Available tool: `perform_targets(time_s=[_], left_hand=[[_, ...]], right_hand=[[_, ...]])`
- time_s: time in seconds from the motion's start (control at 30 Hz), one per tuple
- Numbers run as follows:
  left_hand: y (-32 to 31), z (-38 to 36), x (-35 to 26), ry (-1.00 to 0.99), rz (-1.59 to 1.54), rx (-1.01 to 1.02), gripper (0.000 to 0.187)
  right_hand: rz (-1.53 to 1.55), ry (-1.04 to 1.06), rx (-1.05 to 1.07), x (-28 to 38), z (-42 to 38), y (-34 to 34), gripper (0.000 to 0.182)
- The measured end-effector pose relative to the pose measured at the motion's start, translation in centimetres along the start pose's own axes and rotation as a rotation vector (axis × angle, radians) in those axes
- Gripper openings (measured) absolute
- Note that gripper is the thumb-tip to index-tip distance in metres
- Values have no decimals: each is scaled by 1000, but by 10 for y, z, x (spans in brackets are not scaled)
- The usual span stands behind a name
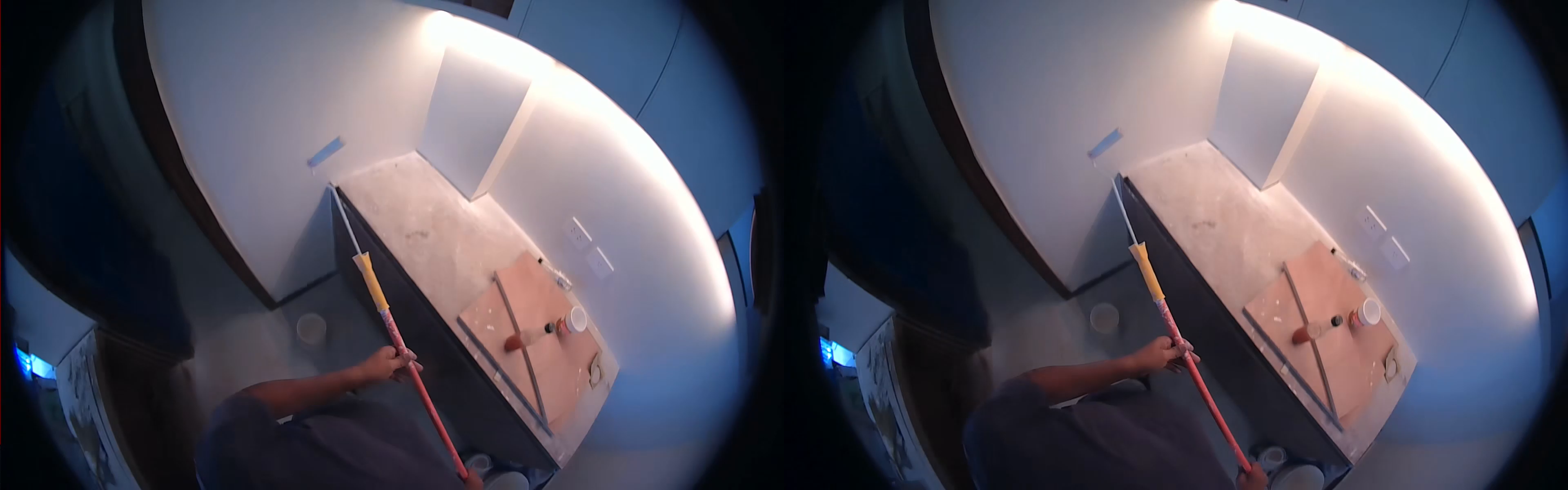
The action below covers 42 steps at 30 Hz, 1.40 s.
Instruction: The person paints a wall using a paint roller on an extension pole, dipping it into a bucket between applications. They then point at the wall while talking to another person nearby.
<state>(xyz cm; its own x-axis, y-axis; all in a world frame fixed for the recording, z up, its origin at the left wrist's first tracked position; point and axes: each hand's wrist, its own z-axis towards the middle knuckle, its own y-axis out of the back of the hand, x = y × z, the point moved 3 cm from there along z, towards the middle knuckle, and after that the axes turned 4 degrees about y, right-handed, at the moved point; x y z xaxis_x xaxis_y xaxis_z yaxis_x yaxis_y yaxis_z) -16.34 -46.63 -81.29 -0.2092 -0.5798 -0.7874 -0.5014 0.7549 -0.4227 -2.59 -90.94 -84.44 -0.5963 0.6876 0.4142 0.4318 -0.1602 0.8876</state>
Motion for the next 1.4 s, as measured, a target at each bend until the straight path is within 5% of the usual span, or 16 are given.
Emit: perform_targets(time_s=[0.27, 0.57, 1.07, 1.4], left_hand=[[5, 28, 183, 404, -197, -187, 23], [37, 57, 304, 453, -494, -511, 22], [90, 43, 306, 447, -802, -491, 18], [180, 39, 274, 400, -851, -333, 29]], right_hand=[[-192, 120, 13, -132, -52, -19, 26], [-50, 118, 247, -60, -28, 36, 24], [-151, 259, 320, 122, 44, 23, 25], [-334, 372, 386, 244, 149, -94, 21]])
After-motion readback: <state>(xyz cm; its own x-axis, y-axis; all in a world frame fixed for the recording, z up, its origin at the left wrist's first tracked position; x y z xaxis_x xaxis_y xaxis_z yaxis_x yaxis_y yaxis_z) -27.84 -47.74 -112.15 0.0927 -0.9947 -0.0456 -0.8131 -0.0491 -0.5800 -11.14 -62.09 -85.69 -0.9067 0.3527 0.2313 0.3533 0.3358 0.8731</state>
